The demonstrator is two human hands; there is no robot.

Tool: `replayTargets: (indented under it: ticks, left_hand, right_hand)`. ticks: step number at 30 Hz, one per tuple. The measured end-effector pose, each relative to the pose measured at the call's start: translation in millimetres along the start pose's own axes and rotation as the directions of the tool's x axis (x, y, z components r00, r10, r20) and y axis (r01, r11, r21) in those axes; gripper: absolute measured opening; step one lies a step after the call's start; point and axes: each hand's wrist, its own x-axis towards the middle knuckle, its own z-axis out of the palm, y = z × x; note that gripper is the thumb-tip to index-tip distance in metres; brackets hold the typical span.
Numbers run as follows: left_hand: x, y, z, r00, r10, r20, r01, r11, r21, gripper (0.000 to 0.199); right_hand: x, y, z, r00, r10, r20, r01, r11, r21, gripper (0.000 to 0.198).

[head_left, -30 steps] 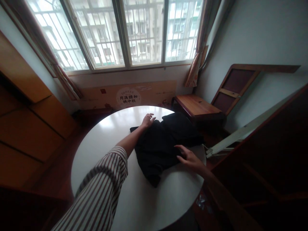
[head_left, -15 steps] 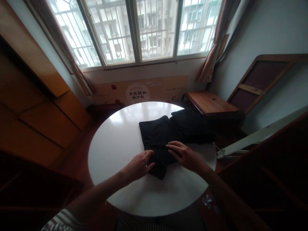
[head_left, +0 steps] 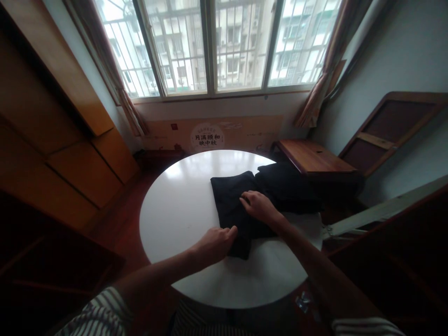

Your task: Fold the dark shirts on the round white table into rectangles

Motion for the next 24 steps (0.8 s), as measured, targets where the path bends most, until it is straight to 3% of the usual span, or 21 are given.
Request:
replayTargets:
  ticks: [4, 8, 11, 14, 19, 21, 24]
  left_hand:
    - [1, 1, 1, 0.991, -0.135, 0.018, 0.133, 0.988, 0.082, 0.015]
    - [1, -2, 9, 0.998, 0.001, 0.062, -0.01, 0.99, 0.142, 0.018]
    - [-1, -2, 15, 0.982, 0.182, 0.051, -0.189, 0.963, 0.193, 0.017]
    - [-3, 1, 15, 0.945, 0.32, 0.072, -0.328, 0.919, 0.221, 0.02]
    - [6, -2, -8, 0.934, 0.33, 0.134, -0.349, 0.924, 0.155, 0.025]
    - [17, -10, -22, 0.941, 0.333, 0.061, -0.337, 0.938, 0.078, 0.03]
    - [41, -27, -33, 0.936, 0.307, -0.171, -0.314, 0.95, -0.011, 0.035]
  right_hand:
    - [81, -24, -2, 0.998, -0.037, 0.057, 0.034, 0.998, 0.059, 0.037]
    - [126, -41, 41, 0.961, -0.17, 0.217, 0.158, 0.985, 0.072, 0.049]
    - [132, -44, 77, 0.942, -0.161, 0.294, 0.156, 0.987, 0.038, 0.054]
    - [134, -40, 97, 0.941, -0.128, 0.313, 0.133, 0.991, 0.005, 0.057]
    - [145, -38, 98, 0.942, -0.1, 0.322, 0.101, 0.995, 0.013, 0.061]
    - [144, -39, 92, 0.945, -0.09, 0.315, 0.087, 0.996, 0.023, 0.062]
    - [130, -34, 79, 0.964, -0.054, 0.26, 0.051, 0.999, 0.021, 0.061]
